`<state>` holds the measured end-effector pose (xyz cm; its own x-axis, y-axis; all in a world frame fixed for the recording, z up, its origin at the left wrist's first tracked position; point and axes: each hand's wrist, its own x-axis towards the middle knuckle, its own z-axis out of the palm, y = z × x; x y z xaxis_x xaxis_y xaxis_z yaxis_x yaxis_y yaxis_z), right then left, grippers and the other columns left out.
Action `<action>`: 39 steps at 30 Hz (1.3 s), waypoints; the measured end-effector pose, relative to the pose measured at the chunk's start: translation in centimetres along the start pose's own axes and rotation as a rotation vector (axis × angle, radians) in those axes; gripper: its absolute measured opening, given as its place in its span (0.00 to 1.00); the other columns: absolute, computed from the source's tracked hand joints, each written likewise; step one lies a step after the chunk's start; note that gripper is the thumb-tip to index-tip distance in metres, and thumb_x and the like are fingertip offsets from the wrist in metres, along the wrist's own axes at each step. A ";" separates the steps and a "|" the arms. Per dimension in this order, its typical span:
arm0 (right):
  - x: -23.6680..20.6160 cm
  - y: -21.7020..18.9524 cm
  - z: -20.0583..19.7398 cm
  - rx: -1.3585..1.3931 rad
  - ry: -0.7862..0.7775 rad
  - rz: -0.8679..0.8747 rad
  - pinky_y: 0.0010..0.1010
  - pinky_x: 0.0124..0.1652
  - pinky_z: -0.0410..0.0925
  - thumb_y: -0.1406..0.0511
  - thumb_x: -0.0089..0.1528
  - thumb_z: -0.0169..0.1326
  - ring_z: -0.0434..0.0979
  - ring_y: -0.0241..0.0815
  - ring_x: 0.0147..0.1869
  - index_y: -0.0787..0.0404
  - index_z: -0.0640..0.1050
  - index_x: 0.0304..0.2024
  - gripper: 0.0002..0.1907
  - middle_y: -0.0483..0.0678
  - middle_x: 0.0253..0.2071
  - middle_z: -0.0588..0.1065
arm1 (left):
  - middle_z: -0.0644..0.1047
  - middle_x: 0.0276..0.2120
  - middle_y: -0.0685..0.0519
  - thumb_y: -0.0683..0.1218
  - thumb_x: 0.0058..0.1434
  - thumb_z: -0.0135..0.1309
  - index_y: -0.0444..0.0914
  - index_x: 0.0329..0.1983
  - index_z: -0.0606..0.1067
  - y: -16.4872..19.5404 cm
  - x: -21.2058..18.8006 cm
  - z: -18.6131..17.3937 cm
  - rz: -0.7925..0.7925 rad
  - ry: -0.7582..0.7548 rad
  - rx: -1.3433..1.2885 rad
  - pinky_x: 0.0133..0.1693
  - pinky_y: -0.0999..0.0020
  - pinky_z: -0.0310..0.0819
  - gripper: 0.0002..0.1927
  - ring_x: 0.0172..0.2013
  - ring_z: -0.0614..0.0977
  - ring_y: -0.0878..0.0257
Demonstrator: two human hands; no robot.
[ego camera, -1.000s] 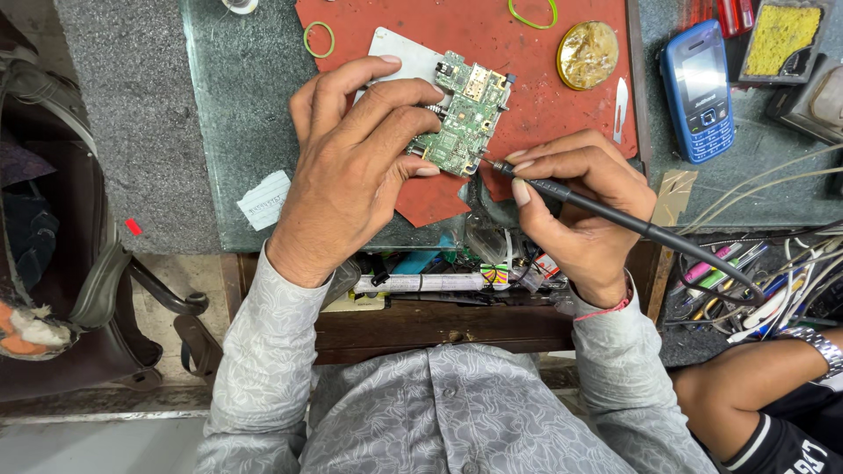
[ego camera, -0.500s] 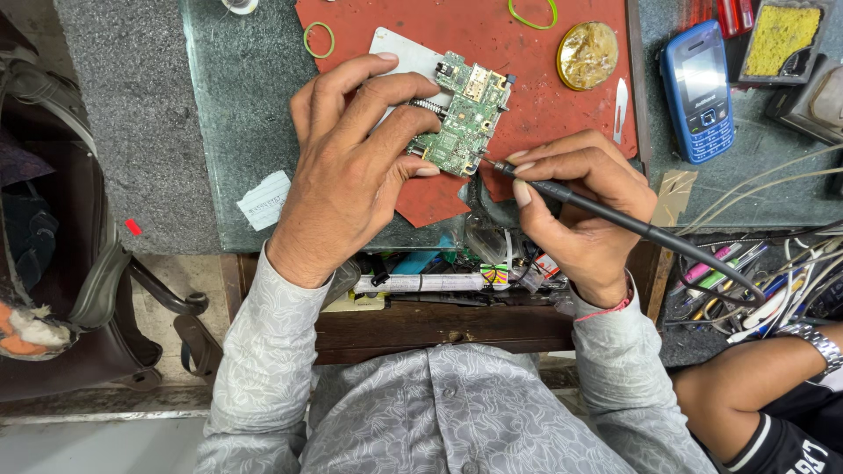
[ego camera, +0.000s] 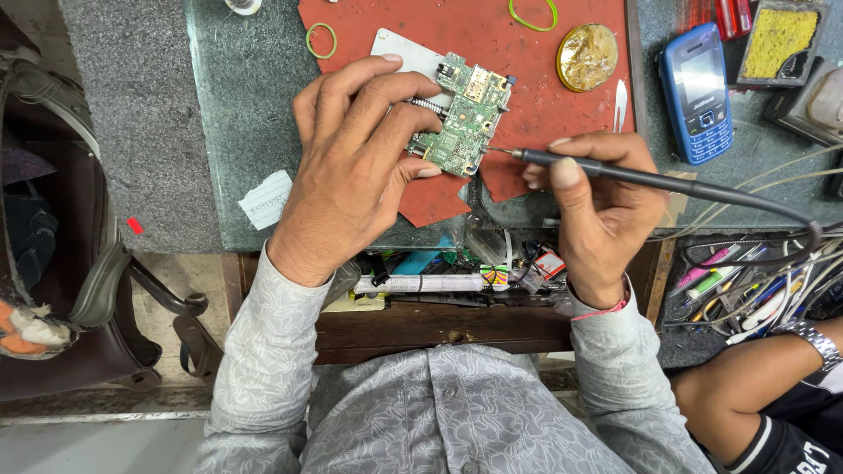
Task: The person solders a green circuit board clamped on a work mat, holding the board steady with one hand while applying a soldering iron to its contacts. They reposition and turn the board several times to solder different edges and components.
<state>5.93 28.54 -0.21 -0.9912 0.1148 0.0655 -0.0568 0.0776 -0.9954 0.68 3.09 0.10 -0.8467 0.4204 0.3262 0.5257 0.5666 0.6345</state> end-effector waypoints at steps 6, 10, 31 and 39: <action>-0.2 -0.2 -0.1 -0.143 -0.035 0.017 0.23 0.45 0.73 0.74 0.70 0.57 0.79 0.34 0.45 0.70 0.74 0.50 0.07 0.49 0.44 0.75 | 0.71 0.62 0.59 0.48 0.63 0.67 0.41 0.51 0.75 0.0 0.0 -0.1 -0.001 -0.008 0.004 0.67 0.51 0.53 0.17 0.69 0.65 0.55; 0.1 -0.2 0.0 -0.182 -0.078 -0.053 0.21 0.48 0.69 0.75 0.69 0.59 0.75 0.32 0.46 0.71 0.75 0.48 0.07 0.49 0.45 0.75 | 0.71 0.62 0.59 0.48 0.63 0.67 0.41 0.50 0.75 0.0 0.0 0.0 -0.001 -0.005 0.007 0.67 0.51 0.53 0.17 0.69 0.65 0.55; -0.2 -0.1 0.0 -0.244 -0.031 -0.123 0.21 0.44 0.69 0.75 0.68 0.61 0.76 0.33 0.43 0.71 0.76 0.45 0.06 0.51 0.44 0.77 | 0.71 0.59 0.58 0.50 0.64 0.66 0.41 0.50 0.75 0.3 0.0 -0.2 -0.007 -0.010 0.009 0.65 0.51 0.54 0.16 0.64 0.67 0.55; -0.2 -0.6 0.9 -0.489 -0.075 -0.460 0.29 0.44 0.74 0.76 0.65 0.61 0.80 0.43 0.42 0.69 0.74 0.46 0.09 0.57 0.43 0.77 | 0.71 0.54 0.57 0.55 0.64 0.68 0.42 0.48 0.75 0.6 -0.1 -0.3 -0.013 0.000 -0.001 0.59 0.53 0.55 0.18 0.56 0.69 0.55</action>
<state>6.08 27.54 0.27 -0.8854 -0.1050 0.4528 -0.4323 0.5438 -0.7193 1.02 3.14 0.67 -0.8534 0.4130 0.3181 0.5147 0.5709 0.6397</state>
